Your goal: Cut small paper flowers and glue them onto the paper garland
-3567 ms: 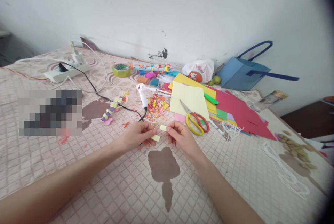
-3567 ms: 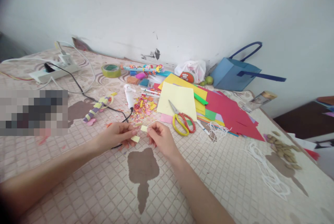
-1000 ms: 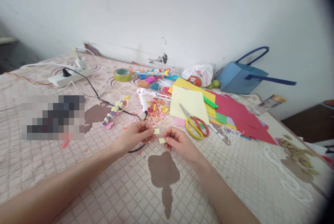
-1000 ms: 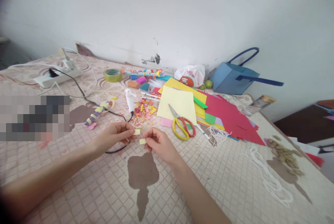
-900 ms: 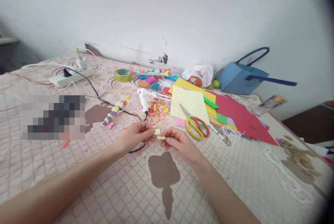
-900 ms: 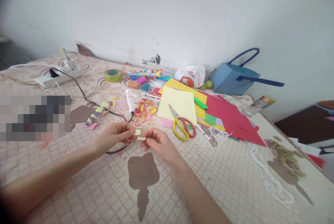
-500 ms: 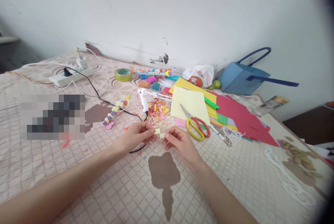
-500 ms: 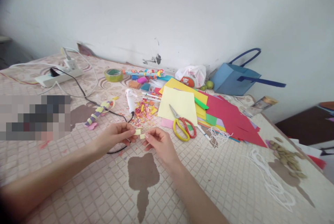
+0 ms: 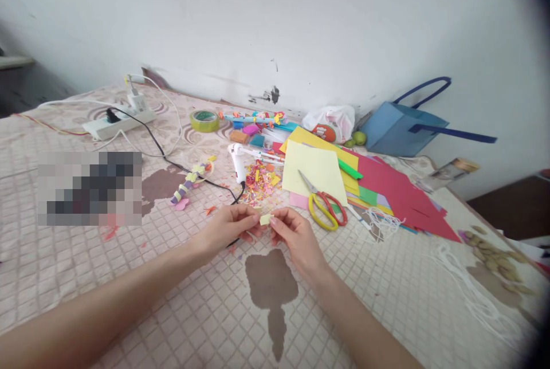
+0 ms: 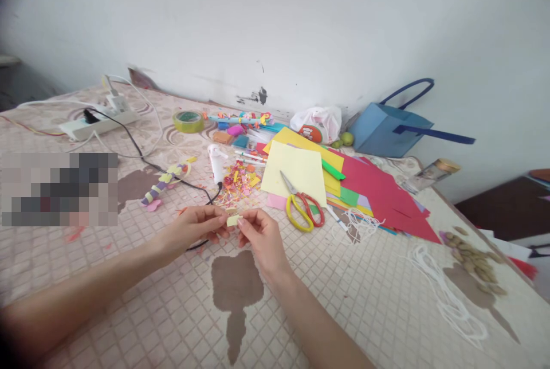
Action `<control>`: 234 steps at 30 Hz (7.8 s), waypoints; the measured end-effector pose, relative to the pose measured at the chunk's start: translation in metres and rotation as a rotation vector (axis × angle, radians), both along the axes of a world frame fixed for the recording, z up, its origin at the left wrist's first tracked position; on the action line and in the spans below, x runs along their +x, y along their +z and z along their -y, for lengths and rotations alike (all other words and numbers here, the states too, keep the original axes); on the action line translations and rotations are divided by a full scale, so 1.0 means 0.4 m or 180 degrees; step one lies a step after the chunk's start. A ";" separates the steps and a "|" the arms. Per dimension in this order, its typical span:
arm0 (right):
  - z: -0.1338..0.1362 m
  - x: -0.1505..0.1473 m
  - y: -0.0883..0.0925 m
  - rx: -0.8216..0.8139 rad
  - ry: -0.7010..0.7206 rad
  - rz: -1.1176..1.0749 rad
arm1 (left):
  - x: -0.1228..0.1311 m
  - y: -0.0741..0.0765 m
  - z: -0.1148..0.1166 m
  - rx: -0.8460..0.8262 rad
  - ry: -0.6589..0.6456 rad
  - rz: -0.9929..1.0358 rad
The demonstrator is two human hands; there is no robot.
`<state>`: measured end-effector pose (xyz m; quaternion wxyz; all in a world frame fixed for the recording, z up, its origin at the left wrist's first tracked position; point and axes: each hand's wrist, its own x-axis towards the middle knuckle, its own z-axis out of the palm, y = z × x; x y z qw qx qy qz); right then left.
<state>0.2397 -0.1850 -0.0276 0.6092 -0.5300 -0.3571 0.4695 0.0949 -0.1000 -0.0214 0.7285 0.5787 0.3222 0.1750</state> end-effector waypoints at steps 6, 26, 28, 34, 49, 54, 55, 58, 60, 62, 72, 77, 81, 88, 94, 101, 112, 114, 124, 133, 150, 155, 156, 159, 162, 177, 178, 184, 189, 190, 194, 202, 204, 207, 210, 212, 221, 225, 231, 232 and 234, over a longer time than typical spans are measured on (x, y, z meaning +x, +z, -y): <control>0.002 -0.004 0.003 -0.0027 0.0018 0.0041 | -0.001 0.006 0.002 -0.0055 -0.0029 -0.0023; 0.006 -0.004 0.007 0.0088 0.0153 0.0581 | -0.002 0.016 0.010 0.0017 -0.0071 -0.0287; 0.006 -0.004 0.008 0.0026 0.0128 0.0546 | -0.003 0.014 0.011 -0.0043 -0.0141 -0.0349; 0.008 -0.005 0.013 -0.0079 0.0163 0.0367 | 0.000 0.017 0.011 -0.0595 -0.0108 -0.0161; 0.002 -0.007 0.003 -0.0083 0.0160 0.0291 | 0.000 0.009 0.007 -0.0996 -0.0087 0.0194; 0.002 -0.005 0.003 -0.0137 0.0125 0.0236 | 0.000 0.003 0.005 -0.1034 -0.0105 0.0197; 0.002 -0.004 0.003 -0.0145 0.0123 0.0230 | 0.000 0.002 0.004 -0.1030 -0.0108 0.0178; 0.003 -0.004 0.001 -0.0145 0.0128 0.0214 | 0.000 0.000 0.004 -0.0991 -0.0108 0.0123; 0.003 -0.003 0.001 -0.0138 0.0138 0.0221 | 0.000 0.003 0.005 -0.0940 -0.0118 0.0099; 0.003 -0.004 0.001 -0.0123 0.0139 0.0251 | 0.000 0.008 0.005 -0.0905 -0.0136 0.0064; 0.003 -0.007 -0.003 -0.0052 0.0134 0.0420 | 0.000 0.018 0.008 -0.0717 -0.0043 -0.0062; 0.001 -0.008 -0.005 -0.0049 0.0135 0.0428 | 0.001 0.013 0.007 -0.0729 -0.0037 -0.0040; 0.000 -0.008 -0.004 -0.0046 0.0124 0.0431 | 0.002 0.015 0.007 -0.0704 -0.0043 -0.0058; -0.001 -0.010 -0.008 -0.0056 0.0099 0.0448 | 0.005 0.019 0.009 -0.0680 -0.0044 -0.0112; 0.001 -0.010 -0.009 -0.0066 0.0089 0.0474 | 0.000 0.012 0.008 -0.0596 -0.0078 -0.0076; -0.002 -0.009 -0.002 -0.0057 0.0155 0.0108 | 0.001 0.011 0.010 -0.0822 -0.0069 0.0058; 0.001 -0.009 -0.002 -0.0020 0.0279 0.0188 | 0.004 0.021 0.016 -0.0741 -0.0004 0.0079; 0.002 -0.009 -0.005 -0.0014 0.0243 0.0231 | 0.004 0.024 0.018 -0.0638 -0.0009 0.0076; 0.001 -0.012 -0.010 -0.0010 0.0167 0.0301 | 0.004 0.020 0.021 -0.0485 0.0003 0.0055; 0.001 -0.016 -0.007 0.0058 0.0137 0.0244 | 0.005 0.018 0.022 -0.0541 0.0056 0.0185; 0.002 -0.021 -0.007 0.0055 -0.0008 0.0271 | 0.006 0.015 0.033 -0.0572 0.0063 0.0232; 0.002 -0.022 -0.006 -0.0002 -0.0019 0.0301 | 0.007 0.008 0.031 -0.0633 0.0014 0.0296; 0.002 -0.022 -0.006 -0.0008 -0.0031 0.0307 | 0.007 0.007 0.031 -0.0661 0.0005 0.0303; 0.001 -0.021 -0.007 -0.0009 -0.0059 0.0312 | 0.008 0.007 0.030 -0.0783 0.0007 0.0272; 0.001 -0.021 -0.009 -0.0028 -0.0047 0.0313 | 0.009 0.006 0.030 -0.0831 0.0041 0.0230; -0.005 -0.022 0.002 -0.0214 0.0501 -0.1066 | 0.005 0.004 0.025 -0.1290 -0.0079 0.0551; -0.007 -0.021 0.000 -0.0230 0.0522 -0.1145 | 0.005 0.003 0.025 -0.1271 -0.0079 0.0537; -0.009 -0.022 -0.007 -0.0291 0.0533 -0.1278 | 0.004 0.007 0.028 -0.1209 -0.0092 0.0460; -0.009 -0.022 -0.012 -0.0322 0.0510 -0.1349 | 0.007 0.008 0.031 -0.1243 -0.0126 0.0467; -0.009 -0.022 -0.013 -0.0330 0.0504 -0.1346 | 0.007 0.008 0.031 -0.1251 -0.0138 0.0471; -0.010 -0.023 -0.012 -0.0345 0.0467 -0.1305 | 0.008 0.007 0.030 -0.1263 -0.0146 0.0451; -0.011 -0.024 -0.021 -0.0273 0.0406 -0.1323 | 0.008 -0.001 0.034 -0.1247 -0.0105 0.0528; -0.011 -0.023 -0.019 -0.0218 0.0393 -0.1283 | 0.008 -0.001 0.036 -0.1200 -0.0045 0.0561; -0.006 -0.020 -0.008 -0.0146 0.0321 -0.1007 | 0.008 0.008 0.039 -0.0989 0.0081 0.0527; 0.002 -0.019 0.004 -0.0072 0.0282 -0.0467 | 0.008 0.024 0.041 -0.0659 0.0115 0.0411; 0.005 -0.020 0.008 -0.0065 0.0247 -0.0218 | 0.007 0.031 0.041 -0.0449 0.0114 0.0319; 0.004 -0.034 0.003 -0.0018 -0.0010 -0.0184 | 0.008 0.014 0.031 -0.0789 0.0028 0.0412; 0.006 -0.035 0.001 -0.0002 0.0003 -0.0175 | 0.007 0.017 0.033 -0.0678 0.0061 0.0414; 0.007 -0.024 0.006 0.0152 0.0630 -0.0944 | 0.004 0.014 0.018 -0.1192 -0.0062 0.0620; 0.007 -0.023 0.007 0.0161 0.0703 -0.1061 | 0.004 0.014 0.015 -0.1265 -0.0085 0.0643; 0.006 -0.023 0.005 0.0174 0.0779 -0.1227 | 0.003 0.016 0.012 -0.1343 -0.0105 0.0664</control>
